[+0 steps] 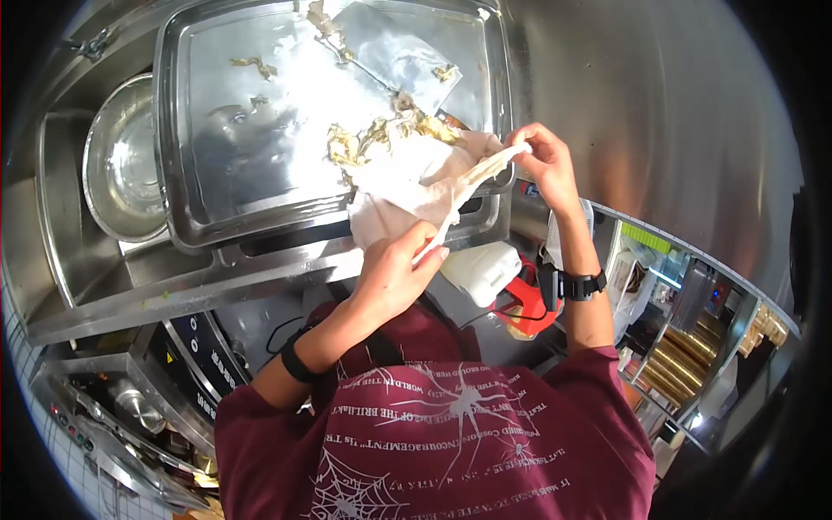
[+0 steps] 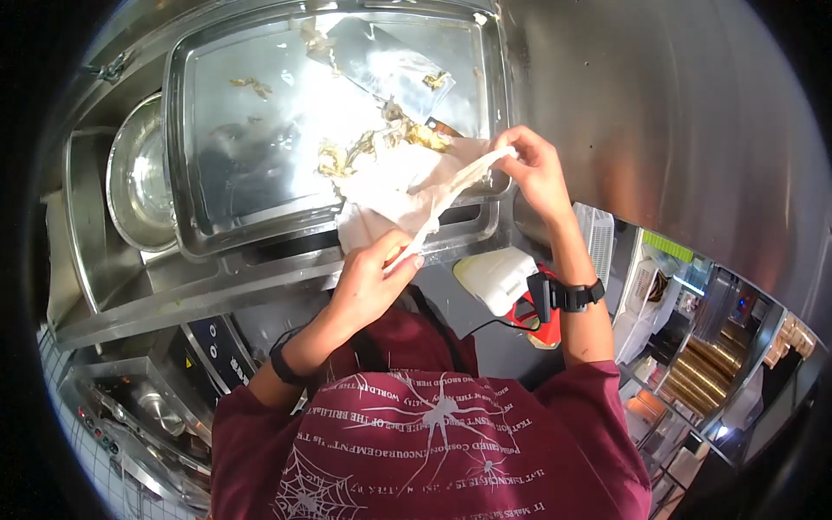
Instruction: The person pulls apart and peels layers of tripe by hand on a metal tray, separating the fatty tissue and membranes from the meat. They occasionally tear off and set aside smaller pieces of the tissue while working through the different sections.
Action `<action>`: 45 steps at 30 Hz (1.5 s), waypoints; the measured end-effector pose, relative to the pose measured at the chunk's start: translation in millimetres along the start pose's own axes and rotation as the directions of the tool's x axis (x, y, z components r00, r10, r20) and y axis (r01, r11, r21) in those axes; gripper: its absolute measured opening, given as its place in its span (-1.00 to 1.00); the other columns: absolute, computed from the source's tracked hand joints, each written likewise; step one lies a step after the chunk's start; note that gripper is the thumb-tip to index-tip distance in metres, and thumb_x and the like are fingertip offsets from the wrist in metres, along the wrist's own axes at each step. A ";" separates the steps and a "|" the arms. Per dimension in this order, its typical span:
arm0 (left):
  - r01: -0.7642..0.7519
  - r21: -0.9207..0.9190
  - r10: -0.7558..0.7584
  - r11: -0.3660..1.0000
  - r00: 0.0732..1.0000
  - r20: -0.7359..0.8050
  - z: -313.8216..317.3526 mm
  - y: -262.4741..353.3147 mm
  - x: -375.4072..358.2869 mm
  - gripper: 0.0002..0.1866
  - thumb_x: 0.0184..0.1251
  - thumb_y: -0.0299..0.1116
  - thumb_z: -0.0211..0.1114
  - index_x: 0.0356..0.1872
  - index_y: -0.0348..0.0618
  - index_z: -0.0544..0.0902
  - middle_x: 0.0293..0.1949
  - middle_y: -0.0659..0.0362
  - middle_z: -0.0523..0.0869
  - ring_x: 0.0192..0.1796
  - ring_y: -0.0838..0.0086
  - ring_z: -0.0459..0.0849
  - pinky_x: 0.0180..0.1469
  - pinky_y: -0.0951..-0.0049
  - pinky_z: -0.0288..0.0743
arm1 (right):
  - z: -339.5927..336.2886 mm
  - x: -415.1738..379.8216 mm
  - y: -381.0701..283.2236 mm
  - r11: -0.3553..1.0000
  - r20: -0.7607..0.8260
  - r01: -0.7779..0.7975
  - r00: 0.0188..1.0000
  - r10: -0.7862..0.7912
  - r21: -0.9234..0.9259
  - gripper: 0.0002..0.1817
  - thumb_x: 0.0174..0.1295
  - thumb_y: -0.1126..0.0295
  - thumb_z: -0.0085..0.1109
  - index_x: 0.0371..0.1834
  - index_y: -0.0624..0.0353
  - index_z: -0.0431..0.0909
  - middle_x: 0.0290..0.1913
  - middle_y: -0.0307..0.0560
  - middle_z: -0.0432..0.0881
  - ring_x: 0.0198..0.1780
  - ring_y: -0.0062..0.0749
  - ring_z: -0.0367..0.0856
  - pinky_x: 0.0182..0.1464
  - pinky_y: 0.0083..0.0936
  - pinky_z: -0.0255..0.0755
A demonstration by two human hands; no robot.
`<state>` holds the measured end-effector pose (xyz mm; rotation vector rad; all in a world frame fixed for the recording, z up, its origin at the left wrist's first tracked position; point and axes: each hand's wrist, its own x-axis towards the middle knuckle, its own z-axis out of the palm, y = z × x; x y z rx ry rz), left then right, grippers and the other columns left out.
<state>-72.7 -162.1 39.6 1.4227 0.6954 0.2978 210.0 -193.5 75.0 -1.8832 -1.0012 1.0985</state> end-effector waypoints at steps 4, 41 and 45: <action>-0.014 -0.195 0.005 0.981 0.999 -0.049 -29.3 10.3 17.3 -0.84 0.25 -0.41 0.32 -0.25 -0.24 0.55 -0.54 0.06 0.59 -0.55 0.48 0.47 -0.45 0.43 0.36 | -5.7 3.2 -34.4 0.995 -0.073 0.098 0.993 -0.097 0.013 -0.84 0.14 0.70 0.11 -0.27 0.22 0.46 -0.22 -0.20 0.55 -0.14 -0.54 0.50 -0.03 -0.57 0.39; -0.001 0.632 -0.084 0.775 0.991 0.104 -98.6 -12.8 20.6 -0.65 0.15 -0.37 0.32 -0.01 -0.19 0.58 -0.20 0.06 0.63 -0.26 0.15 0.62 -0.28 0.25 0.49 | 158.2 -6.4 16.8 0.835 0.042 0.274 0.956 -0.289 -0.477 -0.75 -0.09 0.59 0.21 -0.27 0.17 0.52 -0.25 -0.13 0.49 -0.31 -0.23 0.57 -0.38 -0.33 0.47; -0.139 0.668 0.157 0.731 0.987 0.034 -101.4 -16.4 62.6 -0.69 0.07 -0.46 0.32 -0.10 -0.19 0.61 -0.02 0.07 0.60 -0.05 0.15 0.58 -0.04 0.23 0.45 | 157.2 -21.6 20.5 0.783 0.106 0.412 0.904 -0.413 -0.467 -0.77 -0.13 0.60 0.24 -0.36 0.15 0.50 -0.26 -0.17 0.46 -0.34 -0.29 0.55 -0.41 -0.42 0.47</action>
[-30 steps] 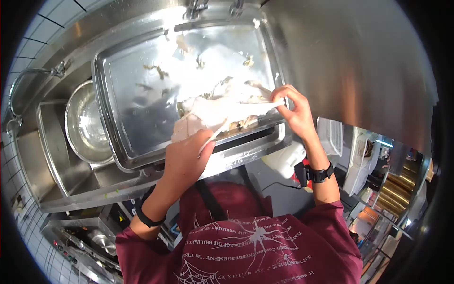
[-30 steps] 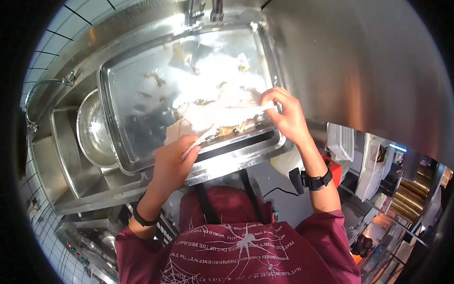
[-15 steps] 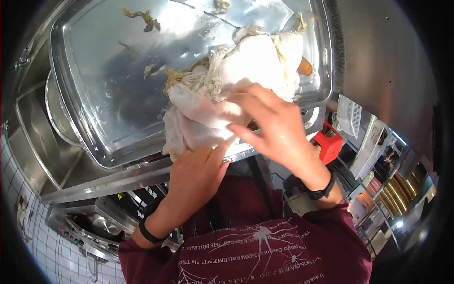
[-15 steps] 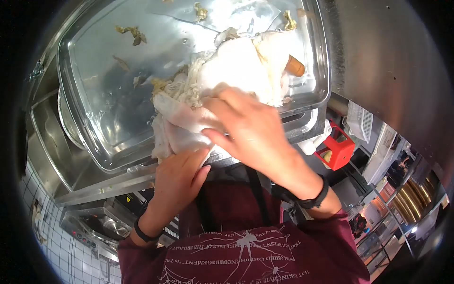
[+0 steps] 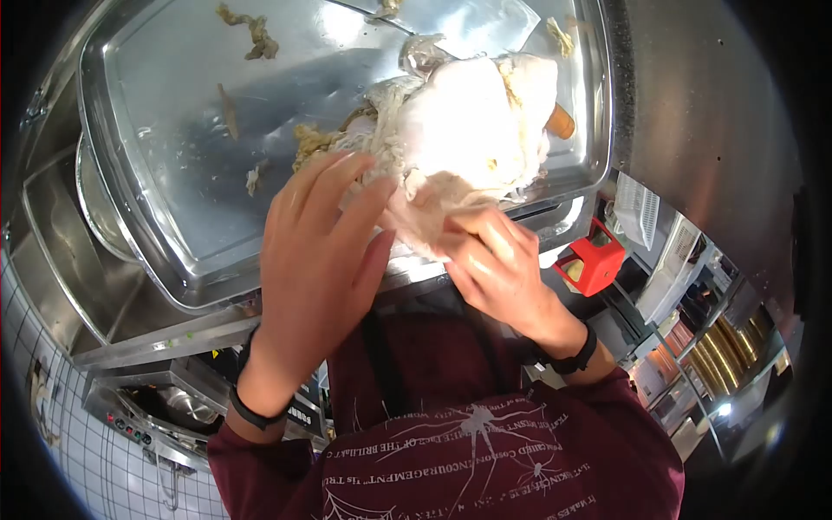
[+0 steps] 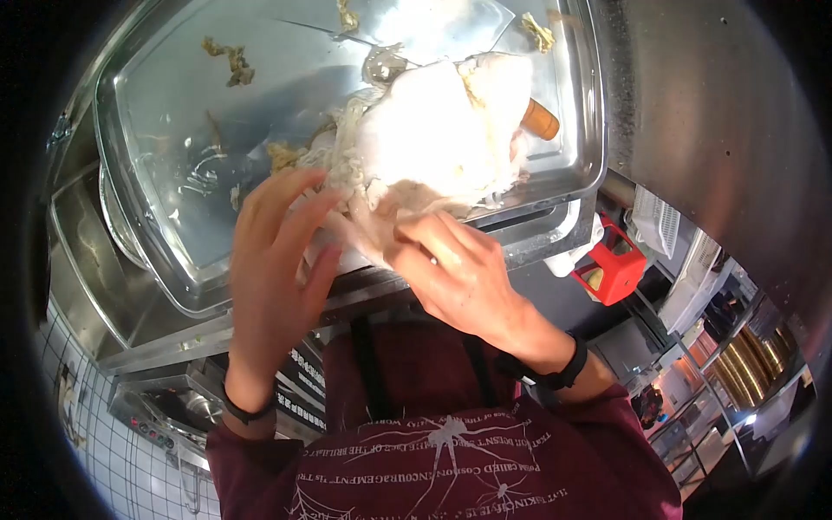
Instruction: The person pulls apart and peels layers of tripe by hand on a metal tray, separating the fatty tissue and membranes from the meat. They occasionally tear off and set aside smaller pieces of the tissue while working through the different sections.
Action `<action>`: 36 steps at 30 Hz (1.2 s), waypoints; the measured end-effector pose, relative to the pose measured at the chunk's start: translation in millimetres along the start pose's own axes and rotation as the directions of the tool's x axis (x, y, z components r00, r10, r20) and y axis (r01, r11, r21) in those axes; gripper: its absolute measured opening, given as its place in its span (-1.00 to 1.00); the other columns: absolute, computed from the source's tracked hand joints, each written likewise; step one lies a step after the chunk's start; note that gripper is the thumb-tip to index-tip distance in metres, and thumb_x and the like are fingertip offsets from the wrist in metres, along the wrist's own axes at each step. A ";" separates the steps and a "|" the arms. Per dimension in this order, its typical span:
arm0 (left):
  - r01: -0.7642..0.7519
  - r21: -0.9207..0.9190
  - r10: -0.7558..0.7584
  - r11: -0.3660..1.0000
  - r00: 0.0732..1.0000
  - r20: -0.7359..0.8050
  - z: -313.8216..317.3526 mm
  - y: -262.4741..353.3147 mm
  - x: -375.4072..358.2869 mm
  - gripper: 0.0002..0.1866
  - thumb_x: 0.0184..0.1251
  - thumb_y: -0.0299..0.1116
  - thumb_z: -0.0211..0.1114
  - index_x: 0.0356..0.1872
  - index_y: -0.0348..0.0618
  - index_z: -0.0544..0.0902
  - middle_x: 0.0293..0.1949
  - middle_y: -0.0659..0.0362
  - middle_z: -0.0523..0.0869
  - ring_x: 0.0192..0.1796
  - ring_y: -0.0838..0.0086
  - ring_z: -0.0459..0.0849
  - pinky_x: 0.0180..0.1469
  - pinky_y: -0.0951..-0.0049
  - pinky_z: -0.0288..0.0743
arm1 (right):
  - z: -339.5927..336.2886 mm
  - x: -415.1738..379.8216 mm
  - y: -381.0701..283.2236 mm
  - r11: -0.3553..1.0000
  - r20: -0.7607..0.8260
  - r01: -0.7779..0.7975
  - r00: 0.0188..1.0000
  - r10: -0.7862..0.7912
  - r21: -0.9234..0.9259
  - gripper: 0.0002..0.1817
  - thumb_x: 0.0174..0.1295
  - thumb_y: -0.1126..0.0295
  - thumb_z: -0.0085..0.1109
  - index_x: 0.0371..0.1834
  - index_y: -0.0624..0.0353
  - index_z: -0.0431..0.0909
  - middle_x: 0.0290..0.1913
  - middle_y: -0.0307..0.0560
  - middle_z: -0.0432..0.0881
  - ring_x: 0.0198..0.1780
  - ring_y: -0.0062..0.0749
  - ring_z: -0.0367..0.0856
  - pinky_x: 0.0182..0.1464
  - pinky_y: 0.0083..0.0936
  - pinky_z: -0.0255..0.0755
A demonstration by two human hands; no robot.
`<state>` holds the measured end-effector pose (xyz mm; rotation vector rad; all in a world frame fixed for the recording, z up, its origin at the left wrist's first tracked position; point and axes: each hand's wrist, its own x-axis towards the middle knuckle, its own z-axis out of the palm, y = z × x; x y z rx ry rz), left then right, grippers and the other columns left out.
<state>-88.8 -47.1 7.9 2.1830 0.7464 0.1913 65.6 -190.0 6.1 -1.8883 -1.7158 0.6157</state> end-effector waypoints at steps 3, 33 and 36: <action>-0.068 -0.007 0.068 0.998 0.995 0.068 5.0 -5.1 6.9 -0.72 0.03 -0.48 0.34 -0.16 -0.17 0.62 -0.03 0.10 0.59 -0.05 0.18 0.57 0.03 0.23 0.39 | 1.5 -12.5 1.0 0.998 0.010 -0.020 1.000 0.019 0.053 -0.78 -0.11 0.62 0.23 -0.37 0.14 0.49 -0.27 -0.17 0.44 -0.35 -0.30 0.55 -0.41 -0.43 0.46; 0.191 -0.107 -0.189 0.976 0.982 0.025 17.7 -8.7 -24.3 -0.77 0.14 -0.45 0.32 -0.15 -0.13 0.62 -0.45 0.15 0.58 -0.45 0.32 0.55 -0.36 0.38 0.44 | -23.2 12.6 2.9 0.768 0.118 -0.384 0.917 0.380 0.513 -0.89 0.02 0.61 0.35 -0.39 0.24 0.62 -0.32 -0.16 0.57 -0.19 -0.51 0.54 -0.19 -0.59 0.42; 0.152 -0.107 -0.146 0.983 0.988 0.055 14.2 -5.0 -22.2 -0.79 0.13 -0.41 0.34 -0.18 -0.11 0.63 -0.45 0.16 0.56 -0.43 0.29 0.56 -0.35 0.35 0.43 | -24.1 -2.4 10.4 0.748 0.094 -0.292 0.951 0.296 0.596 -0.85 0.05 0.61 0.33 -0.30 0.27 0.62 -0.17 -0.06 0.60 -0.07 -0.38 0.59 0.00 -0.52 0.43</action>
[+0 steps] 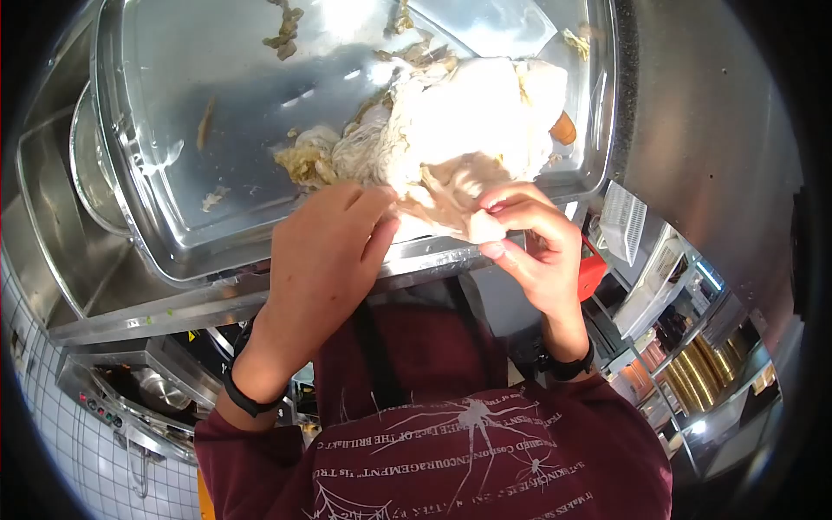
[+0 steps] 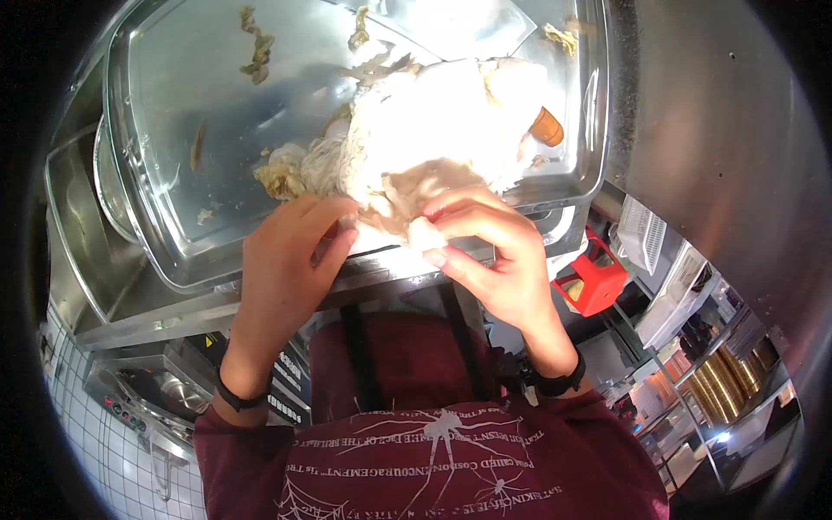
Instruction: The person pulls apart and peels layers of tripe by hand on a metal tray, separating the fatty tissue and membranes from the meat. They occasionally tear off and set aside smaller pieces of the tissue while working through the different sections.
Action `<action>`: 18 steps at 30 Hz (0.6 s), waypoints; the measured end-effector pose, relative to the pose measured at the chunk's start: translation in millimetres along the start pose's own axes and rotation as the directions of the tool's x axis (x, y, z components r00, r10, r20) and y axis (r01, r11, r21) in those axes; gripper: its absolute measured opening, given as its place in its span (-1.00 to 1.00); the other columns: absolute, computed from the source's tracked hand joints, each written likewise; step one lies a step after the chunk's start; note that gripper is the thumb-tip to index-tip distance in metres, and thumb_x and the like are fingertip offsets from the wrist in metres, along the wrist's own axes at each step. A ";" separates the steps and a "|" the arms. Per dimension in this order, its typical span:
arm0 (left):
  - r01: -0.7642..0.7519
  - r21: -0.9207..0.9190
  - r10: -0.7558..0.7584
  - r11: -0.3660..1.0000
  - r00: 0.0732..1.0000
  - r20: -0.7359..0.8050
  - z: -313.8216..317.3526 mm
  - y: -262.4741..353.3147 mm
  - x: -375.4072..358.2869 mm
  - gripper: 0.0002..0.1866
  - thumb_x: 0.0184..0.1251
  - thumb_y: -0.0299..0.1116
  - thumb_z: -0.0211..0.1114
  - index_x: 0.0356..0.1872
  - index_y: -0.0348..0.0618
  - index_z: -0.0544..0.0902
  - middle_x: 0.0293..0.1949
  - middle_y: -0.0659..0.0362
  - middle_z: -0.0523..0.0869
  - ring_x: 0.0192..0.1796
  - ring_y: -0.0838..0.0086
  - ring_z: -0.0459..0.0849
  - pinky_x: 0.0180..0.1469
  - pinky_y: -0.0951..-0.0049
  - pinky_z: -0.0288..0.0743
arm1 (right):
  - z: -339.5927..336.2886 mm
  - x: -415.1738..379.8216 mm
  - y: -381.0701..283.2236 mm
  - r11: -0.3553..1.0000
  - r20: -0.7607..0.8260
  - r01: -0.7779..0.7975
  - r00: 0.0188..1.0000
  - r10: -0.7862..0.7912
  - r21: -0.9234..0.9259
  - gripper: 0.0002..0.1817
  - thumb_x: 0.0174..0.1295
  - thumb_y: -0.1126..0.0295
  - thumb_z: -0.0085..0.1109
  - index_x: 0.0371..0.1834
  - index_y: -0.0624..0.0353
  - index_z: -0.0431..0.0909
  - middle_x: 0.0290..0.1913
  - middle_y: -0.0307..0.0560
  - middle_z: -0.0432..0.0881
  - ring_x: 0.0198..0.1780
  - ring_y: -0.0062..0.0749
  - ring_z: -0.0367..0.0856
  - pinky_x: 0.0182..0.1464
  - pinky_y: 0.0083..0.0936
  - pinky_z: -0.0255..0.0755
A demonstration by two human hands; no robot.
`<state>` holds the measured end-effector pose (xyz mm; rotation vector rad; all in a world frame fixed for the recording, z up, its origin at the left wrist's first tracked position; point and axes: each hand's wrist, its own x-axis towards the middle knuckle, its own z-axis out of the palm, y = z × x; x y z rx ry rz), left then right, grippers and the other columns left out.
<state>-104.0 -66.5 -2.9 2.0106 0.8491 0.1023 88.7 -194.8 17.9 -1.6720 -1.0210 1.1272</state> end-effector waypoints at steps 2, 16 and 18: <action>-0.029 -0.005 0.029 1.000 0.999 0.020 -2.6 3.6 0.2 -0.79 0.12 -0.39 0.35 -0.20 -0.11 0.63 -0.45 0.16 0.55 -0.41 0.28 0.56 -0.35 0.34 0.43 | 1.1 -12.1 4.1 0.989 -0.055 -0.023 0.998 0.032 0.148 -0.82 0.13 0.64 0.26 -0.20 0.32 0.57 -0.12 -0.10 0.61 -0.12 -0.50 0.58 -0.02 -0.56 0.43; -0.298 -0.074 0.285 0.952 0.947 -0.150 0.9 16.1 10.4 -0.79 -0.06 -0.48 0.36 -0.37 -0.15 0.53 -0.37 0.15 0.55 -0.32 0.21 0.53 -0.30 0.30 0.37 | 32.7 7.9 -7.0 0.999 -0.499 -0.041 0.865 0.052 0.032 -0.85 0.43 0.41 0.01 -0.09 0.27 0.42 -0.28 -0.28 0.52 -0.27 -0.73 0.38 -0.16 -0.73 0.28; -0.168 -0.170 0.155 0.971 0.984 -0.086 -0.1 21.5 7.8 -0.83 0.01 -0.48 0.32 -0.36 -0.17 0.52 -0.39 0.12 0.56 -0.35 0.25 0.53 -0.31 0.35 0.36 | 39.0 17.6 -8.1 0.999 -0.563 0.017 0.827 0.004 0.033 -0.84 0.44 0.38 0.00 -0.09 0.25 0.41 -0.30 -0.32 0.49 -0.29 -0.76 0.33 -0.20 -0.76 0.23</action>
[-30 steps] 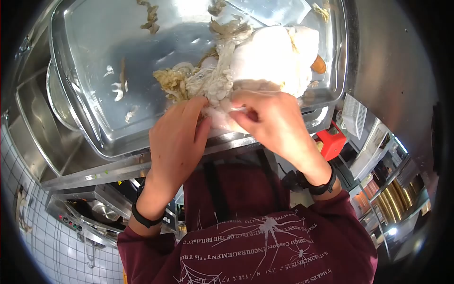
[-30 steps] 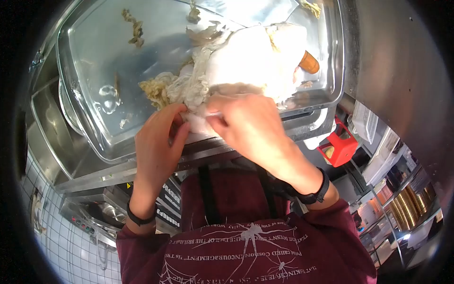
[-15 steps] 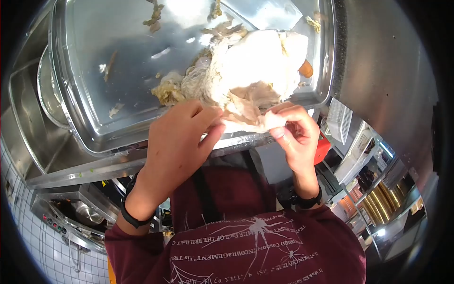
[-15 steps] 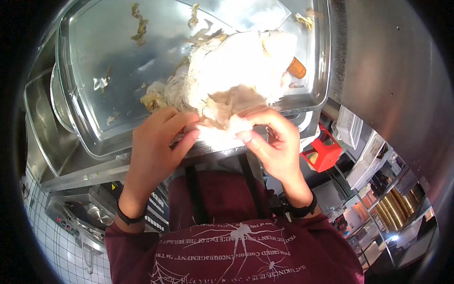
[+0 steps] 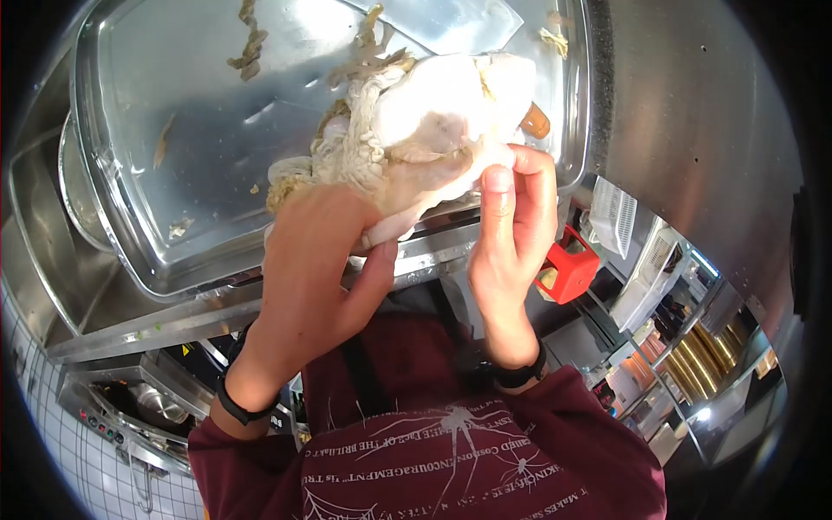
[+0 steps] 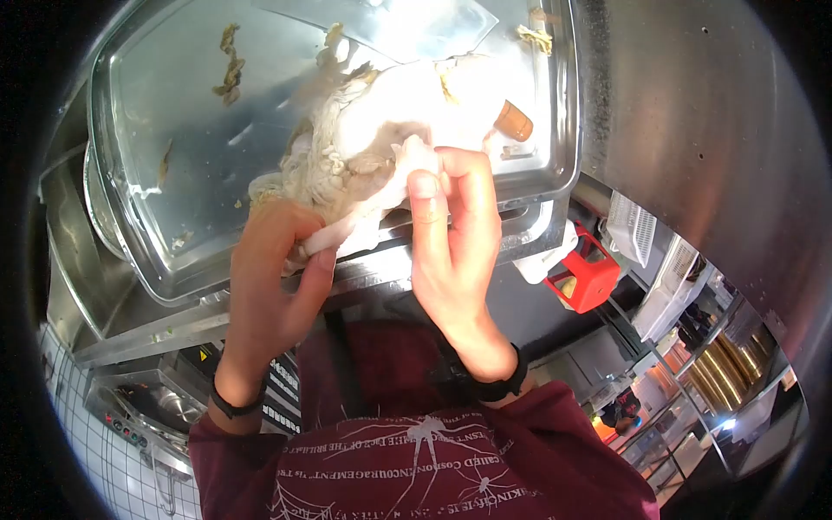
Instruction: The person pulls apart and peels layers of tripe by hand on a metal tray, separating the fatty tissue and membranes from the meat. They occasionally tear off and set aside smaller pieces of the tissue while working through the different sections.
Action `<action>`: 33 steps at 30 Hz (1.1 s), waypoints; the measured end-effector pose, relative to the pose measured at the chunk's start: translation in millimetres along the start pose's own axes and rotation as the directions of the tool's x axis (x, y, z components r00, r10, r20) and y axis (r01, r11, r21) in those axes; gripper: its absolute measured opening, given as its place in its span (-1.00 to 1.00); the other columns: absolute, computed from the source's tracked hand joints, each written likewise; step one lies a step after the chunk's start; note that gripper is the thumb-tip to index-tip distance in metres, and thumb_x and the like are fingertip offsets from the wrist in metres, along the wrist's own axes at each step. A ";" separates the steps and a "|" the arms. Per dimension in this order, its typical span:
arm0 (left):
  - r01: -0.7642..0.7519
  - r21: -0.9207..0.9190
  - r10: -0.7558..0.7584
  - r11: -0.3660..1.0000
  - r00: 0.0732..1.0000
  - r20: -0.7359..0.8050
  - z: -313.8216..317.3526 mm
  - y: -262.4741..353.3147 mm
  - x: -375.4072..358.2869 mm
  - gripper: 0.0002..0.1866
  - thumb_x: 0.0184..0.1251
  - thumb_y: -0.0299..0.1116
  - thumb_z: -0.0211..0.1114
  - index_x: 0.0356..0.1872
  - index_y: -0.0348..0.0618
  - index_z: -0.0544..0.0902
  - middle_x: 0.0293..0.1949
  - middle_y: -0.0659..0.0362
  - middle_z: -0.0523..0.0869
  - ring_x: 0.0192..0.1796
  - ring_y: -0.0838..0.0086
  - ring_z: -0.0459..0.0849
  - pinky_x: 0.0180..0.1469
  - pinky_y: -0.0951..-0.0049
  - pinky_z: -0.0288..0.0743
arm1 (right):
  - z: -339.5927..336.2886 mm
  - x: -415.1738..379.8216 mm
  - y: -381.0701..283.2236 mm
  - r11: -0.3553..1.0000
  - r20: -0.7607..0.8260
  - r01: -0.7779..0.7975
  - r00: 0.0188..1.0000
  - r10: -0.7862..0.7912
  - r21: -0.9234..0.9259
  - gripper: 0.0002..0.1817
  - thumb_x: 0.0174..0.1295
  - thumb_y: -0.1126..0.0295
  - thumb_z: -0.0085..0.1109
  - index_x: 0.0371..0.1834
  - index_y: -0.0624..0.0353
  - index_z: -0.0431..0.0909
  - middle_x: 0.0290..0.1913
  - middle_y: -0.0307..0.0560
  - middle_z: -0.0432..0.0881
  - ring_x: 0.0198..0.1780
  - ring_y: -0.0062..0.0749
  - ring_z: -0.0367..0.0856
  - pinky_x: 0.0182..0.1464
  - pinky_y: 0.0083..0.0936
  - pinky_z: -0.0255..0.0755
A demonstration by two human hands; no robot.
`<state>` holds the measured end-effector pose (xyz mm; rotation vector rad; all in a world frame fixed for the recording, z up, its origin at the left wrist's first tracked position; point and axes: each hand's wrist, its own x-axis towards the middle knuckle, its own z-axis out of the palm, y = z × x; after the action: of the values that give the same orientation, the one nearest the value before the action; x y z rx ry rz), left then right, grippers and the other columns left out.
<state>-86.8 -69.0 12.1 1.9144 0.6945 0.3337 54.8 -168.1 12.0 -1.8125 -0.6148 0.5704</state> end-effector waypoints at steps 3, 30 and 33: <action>0.283 -0.226 -0.275 0.932 0.959 0.066 0.9 9.5 7.1 -0.90 0.19 -0.45 0.22 -0.35 -0.22 0.49 -0.48 0.12 0.53 -0.42 0.38 0.48 -0.34 0.46 0.31 | 11.5 6.0 -2.8 0.996 -0.052 -0.013 0.999 0.017 0.089 -0.85 0.45 0.36 -0.02 -0.10 0.22 0.40 -0.33 -0.37 0.45 -0.33 -0.81 0.27 -0.27 -0.79 0.16; 0.428 -0.498 -0.319 0.755 0.902 0.291 2.1 -1.4 19.4 -0.84 0.22 -0.37 0.26 -0.31 -0.29 0.60 -0.50 0.27 0.53 -0.43 0.67 0.42 -0.38 0.57 0.30 | -9.5 49.1 3.5 0.741 0.304 0.579 0.813 -0.496 -0.340 -0.83 0.09 0.47 0.32 -0.25 0.12 0.56 -0.49 -0.34 0.47 -0.55 -0.57 0.44 -0.51 -0.59 0.30; 0.385 -0.549 -0.297 0.742 0.923 0.245 3.1 -5.1 13.2 -0.83 0.27 -0.36 0.24 -0.26 -0.28 0.60 -0.53 0.26 0.52 -0.47 0.64 0.41 -0.43 0.52 0.30 | -11.9 27.5 -15.6 0.890 0.525 0.343 0.839 -0.145 -0.302 -0.76 -0.05 0.40 0.41 -0.30 0.10 0.59 -0.40 -0.25 0.53 -0.47 -0.32 0.55 -0.44 -0.47 0.43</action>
<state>-76.4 -61.7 5.2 1.1693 0.7278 0.1471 81.0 -154.0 28.1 -1.9088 -1.3788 0.7793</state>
